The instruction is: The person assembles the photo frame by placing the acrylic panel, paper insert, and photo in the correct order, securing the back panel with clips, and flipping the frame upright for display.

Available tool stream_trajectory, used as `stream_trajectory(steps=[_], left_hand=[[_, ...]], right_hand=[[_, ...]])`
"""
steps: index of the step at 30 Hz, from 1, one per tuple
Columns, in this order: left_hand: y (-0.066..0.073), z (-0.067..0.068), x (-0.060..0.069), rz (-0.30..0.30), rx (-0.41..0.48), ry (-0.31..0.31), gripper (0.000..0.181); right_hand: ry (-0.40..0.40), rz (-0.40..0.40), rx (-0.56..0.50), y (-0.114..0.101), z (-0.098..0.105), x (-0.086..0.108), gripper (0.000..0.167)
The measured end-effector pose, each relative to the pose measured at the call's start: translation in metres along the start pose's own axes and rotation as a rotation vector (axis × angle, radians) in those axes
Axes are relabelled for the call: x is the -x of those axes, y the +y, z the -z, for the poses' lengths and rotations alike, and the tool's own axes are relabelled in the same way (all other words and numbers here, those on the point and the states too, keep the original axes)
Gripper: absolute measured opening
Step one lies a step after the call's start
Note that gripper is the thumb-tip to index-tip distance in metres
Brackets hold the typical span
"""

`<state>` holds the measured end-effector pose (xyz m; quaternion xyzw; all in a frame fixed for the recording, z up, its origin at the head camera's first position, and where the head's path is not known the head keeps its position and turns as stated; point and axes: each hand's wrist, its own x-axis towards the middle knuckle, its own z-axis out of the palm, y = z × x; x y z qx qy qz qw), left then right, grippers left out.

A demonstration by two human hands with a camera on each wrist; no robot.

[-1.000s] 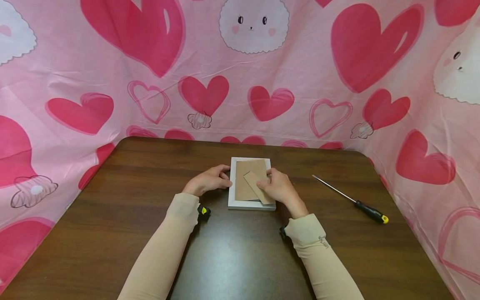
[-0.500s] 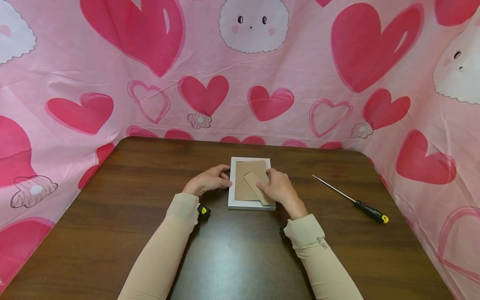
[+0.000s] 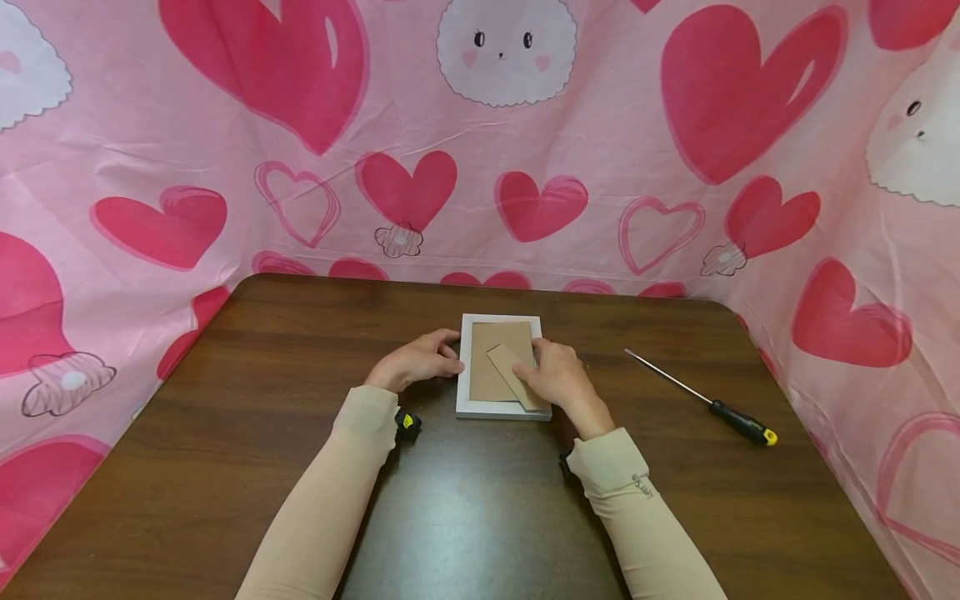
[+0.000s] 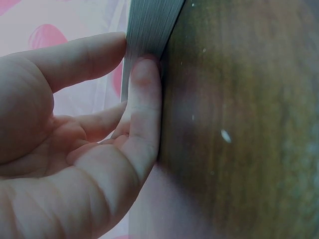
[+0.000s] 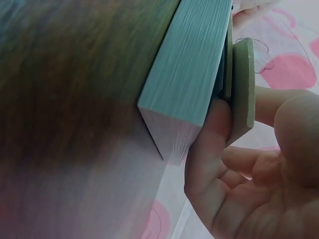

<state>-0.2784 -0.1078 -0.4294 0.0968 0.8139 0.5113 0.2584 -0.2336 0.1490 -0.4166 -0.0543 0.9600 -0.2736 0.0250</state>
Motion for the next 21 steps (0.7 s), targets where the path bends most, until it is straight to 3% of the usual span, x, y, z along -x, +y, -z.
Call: stream_trajectory(steps=[21], left_hand=[[-0.0027,-0.0015,-0.0024,-0.024,0.011,0.007,0.07]], right_hand=[[-0.029,0.03,0.02,0.0017,-0.0015,0.0005,0.05]])
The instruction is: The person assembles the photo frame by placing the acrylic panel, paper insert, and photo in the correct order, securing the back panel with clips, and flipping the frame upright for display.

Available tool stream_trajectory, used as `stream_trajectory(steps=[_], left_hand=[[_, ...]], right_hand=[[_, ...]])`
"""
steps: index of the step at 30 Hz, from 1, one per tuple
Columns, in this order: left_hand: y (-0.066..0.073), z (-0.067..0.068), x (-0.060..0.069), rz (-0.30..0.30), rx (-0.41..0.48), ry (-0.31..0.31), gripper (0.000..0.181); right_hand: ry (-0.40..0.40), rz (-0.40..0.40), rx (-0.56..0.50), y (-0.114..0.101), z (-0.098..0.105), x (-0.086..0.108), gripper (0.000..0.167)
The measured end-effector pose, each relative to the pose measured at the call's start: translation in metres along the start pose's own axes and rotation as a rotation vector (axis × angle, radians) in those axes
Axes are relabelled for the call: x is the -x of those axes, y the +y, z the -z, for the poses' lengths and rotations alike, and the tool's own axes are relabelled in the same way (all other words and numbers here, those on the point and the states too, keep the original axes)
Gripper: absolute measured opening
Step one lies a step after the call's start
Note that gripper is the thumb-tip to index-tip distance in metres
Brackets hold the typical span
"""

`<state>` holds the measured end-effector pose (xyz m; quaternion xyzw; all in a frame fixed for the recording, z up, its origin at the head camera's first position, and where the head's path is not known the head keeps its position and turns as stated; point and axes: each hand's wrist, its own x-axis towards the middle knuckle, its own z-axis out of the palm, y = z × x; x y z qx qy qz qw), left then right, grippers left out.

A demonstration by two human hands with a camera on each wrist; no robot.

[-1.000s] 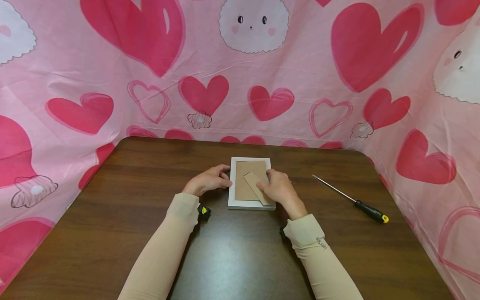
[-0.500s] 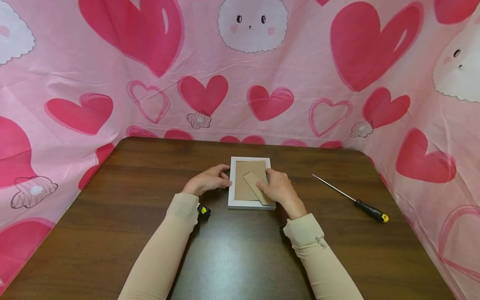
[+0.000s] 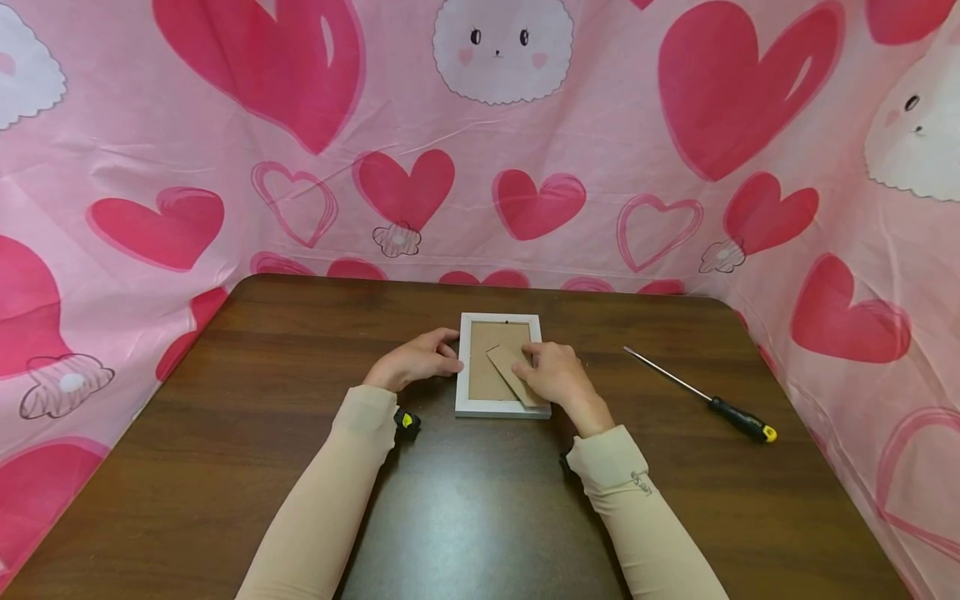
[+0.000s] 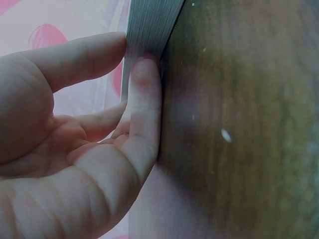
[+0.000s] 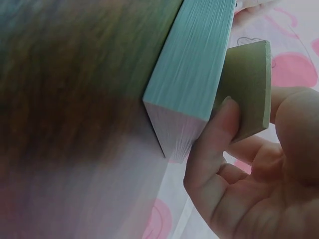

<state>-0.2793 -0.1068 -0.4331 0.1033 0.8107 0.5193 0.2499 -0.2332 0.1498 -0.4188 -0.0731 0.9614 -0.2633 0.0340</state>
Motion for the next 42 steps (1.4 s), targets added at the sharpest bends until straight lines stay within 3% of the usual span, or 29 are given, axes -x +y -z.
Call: stream_trajectory(steps=[42], left_hand=[[0.0036,-0.0014,0.0029,0.023,-0.01,0.014,0.069]], right_hand=[[-0.008,-0.009,-0.033,-0.0014,-0.0004,0.0008,0.049]])
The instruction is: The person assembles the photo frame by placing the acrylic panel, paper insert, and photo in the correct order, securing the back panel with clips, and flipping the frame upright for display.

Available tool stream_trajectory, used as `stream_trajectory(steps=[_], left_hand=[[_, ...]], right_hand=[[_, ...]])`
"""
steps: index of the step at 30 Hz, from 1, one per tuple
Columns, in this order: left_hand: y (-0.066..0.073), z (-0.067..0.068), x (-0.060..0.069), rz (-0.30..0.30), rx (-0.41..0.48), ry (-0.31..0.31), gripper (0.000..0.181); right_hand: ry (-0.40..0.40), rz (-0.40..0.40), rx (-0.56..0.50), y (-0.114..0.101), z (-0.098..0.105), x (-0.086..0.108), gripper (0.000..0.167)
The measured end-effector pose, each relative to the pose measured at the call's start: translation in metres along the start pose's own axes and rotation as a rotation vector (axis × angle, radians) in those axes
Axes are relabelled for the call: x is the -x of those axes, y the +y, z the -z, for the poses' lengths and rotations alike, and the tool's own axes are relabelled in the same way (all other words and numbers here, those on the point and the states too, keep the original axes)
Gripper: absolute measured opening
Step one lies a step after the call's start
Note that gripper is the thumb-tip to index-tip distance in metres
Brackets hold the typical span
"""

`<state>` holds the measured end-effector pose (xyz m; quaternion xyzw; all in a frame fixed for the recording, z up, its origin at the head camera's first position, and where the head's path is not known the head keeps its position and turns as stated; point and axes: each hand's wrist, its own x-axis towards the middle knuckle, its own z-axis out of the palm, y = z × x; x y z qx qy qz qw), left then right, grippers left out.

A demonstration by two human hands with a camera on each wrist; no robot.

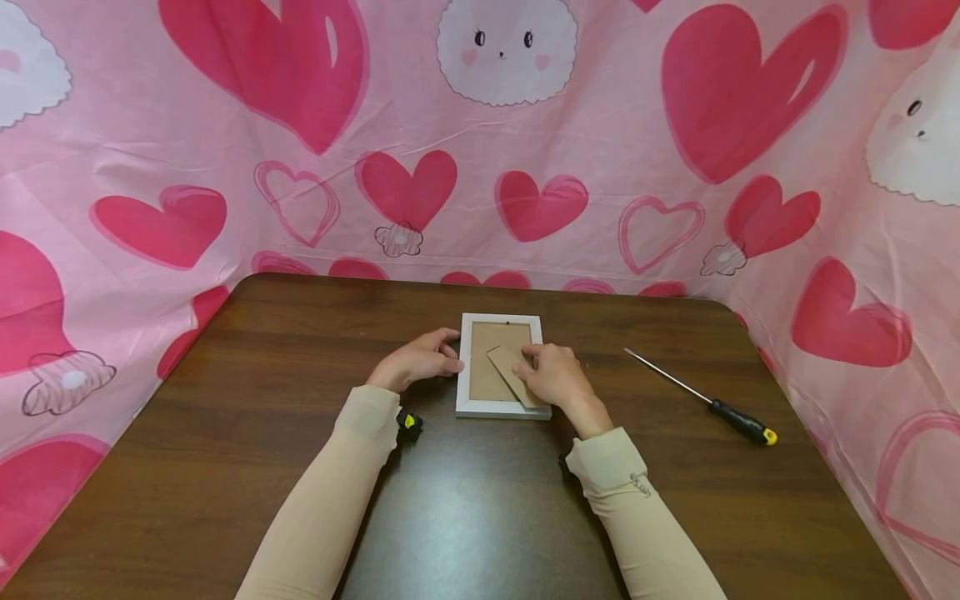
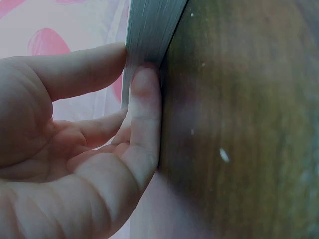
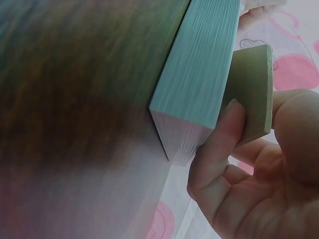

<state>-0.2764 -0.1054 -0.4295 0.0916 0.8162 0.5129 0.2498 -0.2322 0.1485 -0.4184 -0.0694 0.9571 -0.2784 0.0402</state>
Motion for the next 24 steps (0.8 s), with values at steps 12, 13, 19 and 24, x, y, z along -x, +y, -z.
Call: stream_trajectory(steps=[12,13,19,24], left_hand=[[-0.0014,0.0002,-0.0017,0.005,-0.014,-0.001,0.069],[-0.0013,0.0003,-0.0014,0.004,-0.015,-0.002,0.069],[-0.0002,0.0013,-0.0001,-0.001,-0.006,-0.01,0.07],[-0.0006,0.0014,-0.0001,-0.006,-0.004,-0.015,0.07]], right_hand=[[0.007,0.0,-0.012,0.001,-0.0017,-0.0013,0.05],[0.008,0.0,-0.012,0.0008,-0.0017,-0.0013,0.05],[0.02,0.003,0.022,-0.0008,-0.0026,-0.0002,0.048],[0.026,-0.005,0.055,-0.0013,-0.0025,0.0003,0.048]])
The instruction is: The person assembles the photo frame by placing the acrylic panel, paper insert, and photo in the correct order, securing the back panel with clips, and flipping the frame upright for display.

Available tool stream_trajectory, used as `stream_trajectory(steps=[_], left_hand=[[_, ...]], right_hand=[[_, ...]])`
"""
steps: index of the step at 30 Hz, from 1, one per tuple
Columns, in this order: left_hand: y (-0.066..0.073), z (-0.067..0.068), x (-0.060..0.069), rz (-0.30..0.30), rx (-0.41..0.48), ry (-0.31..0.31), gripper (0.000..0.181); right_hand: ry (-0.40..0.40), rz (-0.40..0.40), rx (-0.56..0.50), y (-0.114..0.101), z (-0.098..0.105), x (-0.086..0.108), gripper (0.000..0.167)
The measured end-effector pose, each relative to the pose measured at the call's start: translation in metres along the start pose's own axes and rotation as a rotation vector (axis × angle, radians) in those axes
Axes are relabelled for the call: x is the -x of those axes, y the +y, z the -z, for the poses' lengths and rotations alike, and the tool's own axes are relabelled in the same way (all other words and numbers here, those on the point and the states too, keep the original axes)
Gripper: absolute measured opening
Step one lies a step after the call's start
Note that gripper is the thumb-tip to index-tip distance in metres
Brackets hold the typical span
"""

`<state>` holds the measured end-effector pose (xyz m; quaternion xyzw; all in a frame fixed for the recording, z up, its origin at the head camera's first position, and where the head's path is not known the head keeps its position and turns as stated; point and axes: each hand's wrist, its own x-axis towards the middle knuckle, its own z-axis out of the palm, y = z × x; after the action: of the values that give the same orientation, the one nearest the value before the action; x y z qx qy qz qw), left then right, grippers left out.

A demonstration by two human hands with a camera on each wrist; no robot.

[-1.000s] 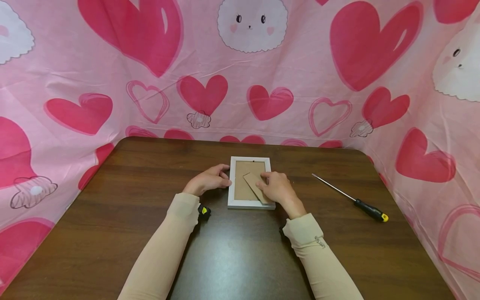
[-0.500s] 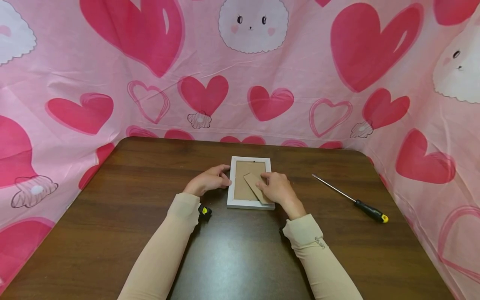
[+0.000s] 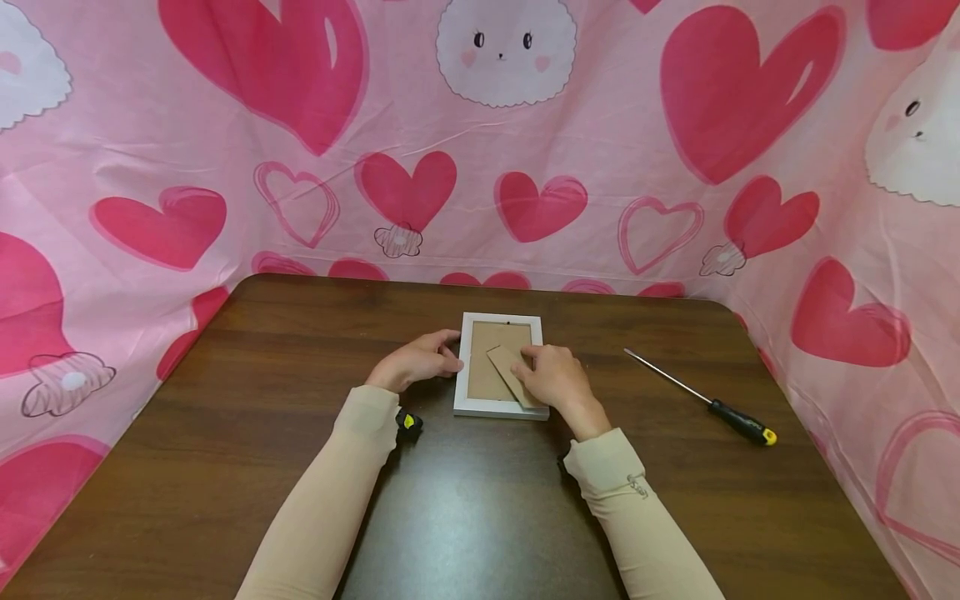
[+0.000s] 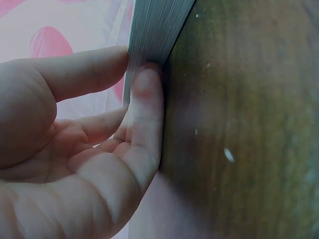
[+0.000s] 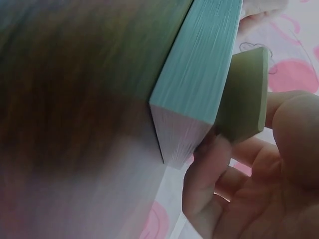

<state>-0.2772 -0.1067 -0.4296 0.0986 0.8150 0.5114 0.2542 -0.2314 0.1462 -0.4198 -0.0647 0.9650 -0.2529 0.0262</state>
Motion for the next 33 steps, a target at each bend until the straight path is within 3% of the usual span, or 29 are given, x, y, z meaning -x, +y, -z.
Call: stream_trajectory(steps=[11,33], left_hand=[[0.0005,0.0002,0.0008,0.0,0.014,-0.001,0.071],[-0.0005,-0.0003,0.0,-0.005,0.012,0.0,0.07]], right_hand=[[0.002,0.004,-0.04,0.0007,0.001,0.0,0.047],[0.013,-0.003,0.016,0.0,0.0011,0.002,0.047]])
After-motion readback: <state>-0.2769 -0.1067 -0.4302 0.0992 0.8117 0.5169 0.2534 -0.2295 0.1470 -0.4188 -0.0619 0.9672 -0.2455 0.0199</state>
